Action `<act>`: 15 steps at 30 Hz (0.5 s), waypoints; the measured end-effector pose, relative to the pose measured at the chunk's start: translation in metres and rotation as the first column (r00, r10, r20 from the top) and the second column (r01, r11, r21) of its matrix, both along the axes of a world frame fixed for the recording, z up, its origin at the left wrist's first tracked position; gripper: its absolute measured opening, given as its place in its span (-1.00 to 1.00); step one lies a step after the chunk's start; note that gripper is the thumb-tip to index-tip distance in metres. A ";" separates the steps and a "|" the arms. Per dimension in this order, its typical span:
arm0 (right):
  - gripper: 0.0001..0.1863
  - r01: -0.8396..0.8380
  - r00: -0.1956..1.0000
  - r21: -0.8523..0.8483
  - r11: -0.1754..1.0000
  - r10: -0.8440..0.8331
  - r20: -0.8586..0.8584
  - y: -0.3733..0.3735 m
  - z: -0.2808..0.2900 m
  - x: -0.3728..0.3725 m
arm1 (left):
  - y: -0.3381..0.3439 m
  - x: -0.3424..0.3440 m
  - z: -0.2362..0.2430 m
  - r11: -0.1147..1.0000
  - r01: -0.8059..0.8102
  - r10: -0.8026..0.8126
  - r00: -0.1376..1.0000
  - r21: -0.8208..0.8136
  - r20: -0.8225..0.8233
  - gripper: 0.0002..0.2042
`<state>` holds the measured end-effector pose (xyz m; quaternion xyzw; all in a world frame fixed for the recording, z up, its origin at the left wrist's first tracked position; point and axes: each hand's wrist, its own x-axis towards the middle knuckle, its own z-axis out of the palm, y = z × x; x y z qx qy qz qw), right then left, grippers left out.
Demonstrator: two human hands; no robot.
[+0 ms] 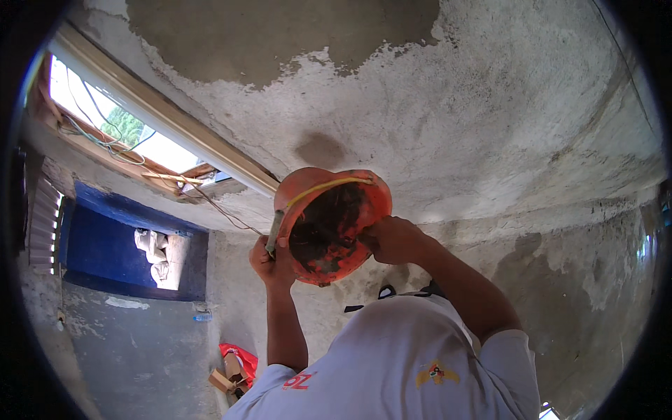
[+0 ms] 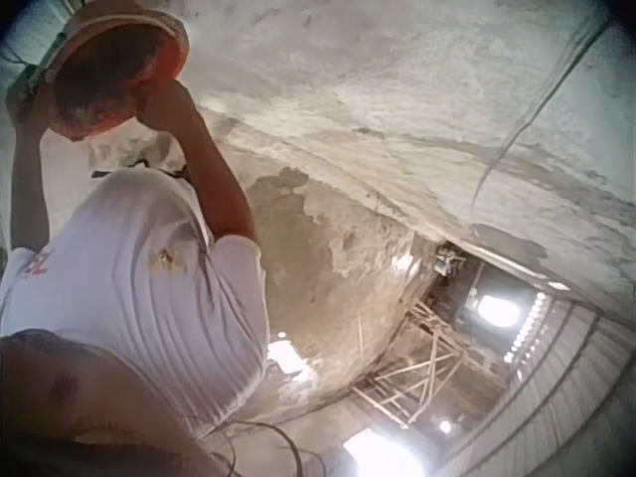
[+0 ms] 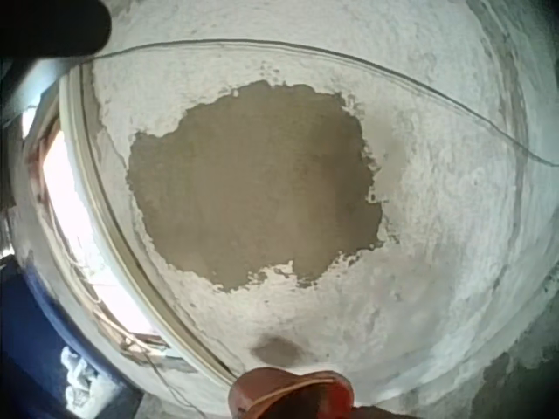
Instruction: The person scoops mortar from a bucket with a trowel and applies and smooths it onto a wall.
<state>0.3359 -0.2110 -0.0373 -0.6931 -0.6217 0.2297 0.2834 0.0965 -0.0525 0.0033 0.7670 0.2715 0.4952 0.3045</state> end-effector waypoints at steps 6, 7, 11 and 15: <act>-0.71 -0.162 0.795 -0.235 0.958 -0.015 -0.607 -0.011 -0.008 0.014 | -0.003 0.036 0.002 1.000 0.003 0.000 0.992 0.022 -0.129 -0.68; -0.68 -0.214 0.598 -0.288 0.933 -0.108 -0.794 -0.016 -0.019 0.023 | -0.003 0.039 0.003 1.000 0.019 -0.018 0.982 0.006 -0.186 -0.68; -0.44 -0.250 0.024 -0.262 0.932 -0.265 -0.964 -0.040 -0.035 0.047 | 0.009 0.036 -0.012 0.997 0.005 -0.021 0.977 -0.078 -0.210 -0.67; -0.38 -0.258 -0.163 -0.139 0.956 -0.185 -0.969 -0.074 -0.071 0.078 | 0.021 0.023 -0.029 0.873 0.026 0.116 0.959 -0.486 0.259 -0.74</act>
